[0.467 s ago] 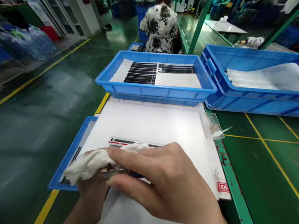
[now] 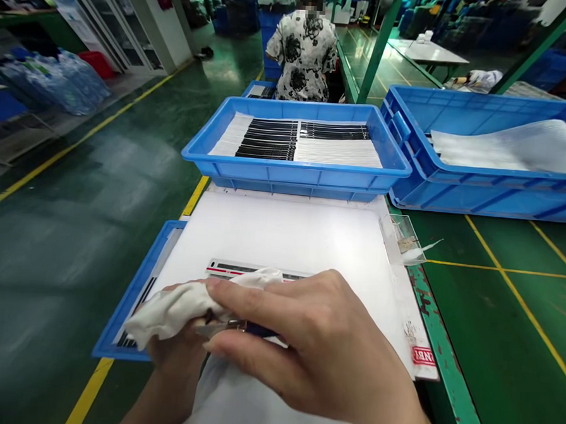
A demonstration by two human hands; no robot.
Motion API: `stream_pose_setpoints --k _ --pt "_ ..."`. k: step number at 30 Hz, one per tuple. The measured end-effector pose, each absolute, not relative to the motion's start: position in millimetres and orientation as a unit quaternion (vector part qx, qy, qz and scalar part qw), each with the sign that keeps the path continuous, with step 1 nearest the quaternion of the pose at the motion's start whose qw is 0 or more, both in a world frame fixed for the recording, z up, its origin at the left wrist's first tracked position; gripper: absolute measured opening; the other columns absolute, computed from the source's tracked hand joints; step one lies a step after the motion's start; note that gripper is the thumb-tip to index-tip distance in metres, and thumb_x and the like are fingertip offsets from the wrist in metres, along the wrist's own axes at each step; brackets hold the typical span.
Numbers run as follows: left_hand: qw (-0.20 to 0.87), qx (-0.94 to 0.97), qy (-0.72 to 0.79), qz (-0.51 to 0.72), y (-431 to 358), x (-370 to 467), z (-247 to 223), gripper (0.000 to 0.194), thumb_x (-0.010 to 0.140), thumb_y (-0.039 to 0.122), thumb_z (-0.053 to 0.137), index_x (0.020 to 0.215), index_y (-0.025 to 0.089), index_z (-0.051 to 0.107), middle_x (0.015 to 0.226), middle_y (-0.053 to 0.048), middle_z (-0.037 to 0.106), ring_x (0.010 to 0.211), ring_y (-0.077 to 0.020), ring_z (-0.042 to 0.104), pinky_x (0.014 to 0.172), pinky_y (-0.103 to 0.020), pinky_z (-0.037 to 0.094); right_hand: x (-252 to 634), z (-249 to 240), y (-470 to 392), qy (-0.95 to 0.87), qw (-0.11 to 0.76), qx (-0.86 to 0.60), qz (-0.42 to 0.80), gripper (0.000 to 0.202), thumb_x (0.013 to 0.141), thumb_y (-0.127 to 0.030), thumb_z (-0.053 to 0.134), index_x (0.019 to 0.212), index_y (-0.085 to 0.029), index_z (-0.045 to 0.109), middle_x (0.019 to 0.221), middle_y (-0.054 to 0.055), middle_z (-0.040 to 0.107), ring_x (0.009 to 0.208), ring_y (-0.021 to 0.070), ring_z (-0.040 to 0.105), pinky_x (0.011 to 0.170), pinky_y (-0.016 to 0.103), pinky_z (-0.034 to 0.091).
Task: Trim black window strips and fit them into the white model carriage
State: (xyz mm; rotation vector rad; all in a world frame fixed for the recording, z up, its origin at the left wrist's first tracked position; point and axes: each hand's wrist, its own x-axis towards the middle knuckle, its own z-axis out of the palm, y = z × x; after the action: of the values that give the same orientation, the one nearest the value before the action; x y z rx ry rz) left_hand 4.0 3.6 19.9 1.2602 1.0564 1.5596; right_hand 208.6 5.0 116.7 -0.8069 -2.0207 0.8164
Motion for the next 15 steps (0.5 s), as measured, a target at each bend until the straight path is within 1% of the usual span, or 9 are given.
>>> stream_pose_setpoints --k 4,7,11,13,15 --pt "0.391 0.538 0.38 0.643 3.1 4.1 22.2 0.033 0.069 0.035 0.093 0.099 0.037 0.081 0.088 0.005 0.08 0.073 -0.0186 0.077 0.068 -0.025 0.064 209.0 117.1 4.3 -0.799 0.395 -0.321 0.321 0.031 0.101 -0.02 0.067 0.13 -0.011 0.069 0.092 0.005 0.079 0.071 0.0143 0.071 0.063 0.028 0.05" --pt "0.381 0.544 0.373 0.647 2.9 4.0 22.6 0.034 0.072 0.036 0.091 0.104 0.037 0.079 0.091 0.004 0.08 0.076 -0.0192 0.077 0.07 -0.026 0.065 208.9 117.4 4.1 -0.798 0.395 -0.321 0.323 0.03 0.101 -0.02 0.066 0.13 -0.012 0.069 0.092 0.005 0.079 0.071 0.0146 0.071 0.062 0.029 0.05" --pt "0.39 0.553 0.382 0.629 3.4 3.8 23.4 0.026 0.071 0.034 0.091 0.095 0.032 0.081 0.084 0.001 0.078 0.071 -0.022 0.076 0.066 -0.032 0.065 208.3 117.1 4.0 -0.799 0.395 -0.319 0.323 0.03 0.101 -0.021 0.068 0.13 -0.013 0.069 0.093 0.005 0.079 0.073 0.0151 0.073 0.064 0.029 0.051" --pt "0.395 0.551 0.391 0.622 3.5 3.8 23.6 0.024 0.071 0.037 0.091 0.091 0.029 0.08 0.08 -0.001 0.075 0.07 -0.0241 0.075 0.065 -0.036 0.066 208.2 116.7 3.8 -0.798 0.395 -0.323 0.322 0.03 0.101 -0.022 0.067 0.13 -0.015 0.069 0.096 0.005 0.08 0.076 0.0155 0.074 0.064 0.029 0.052" --pt "0.397 0.547 0.399 0.619 3.3 4.0 23.5 0.027 0.07 0.041 0.091 0.09 0.029 0.079 0.078 -0.001 0.073 0.07 -0.0254 0.074 0.065 -0.039 0.066 208.3 116.4 3.6 -0.797 0.397 -0.322 0.321 0.03 0.102 -0.023 0.067 0.131 -0.017 0.068 0.097 0.005 0.08 0.079 0.0157 0.075 0.065 0.028 0.053"
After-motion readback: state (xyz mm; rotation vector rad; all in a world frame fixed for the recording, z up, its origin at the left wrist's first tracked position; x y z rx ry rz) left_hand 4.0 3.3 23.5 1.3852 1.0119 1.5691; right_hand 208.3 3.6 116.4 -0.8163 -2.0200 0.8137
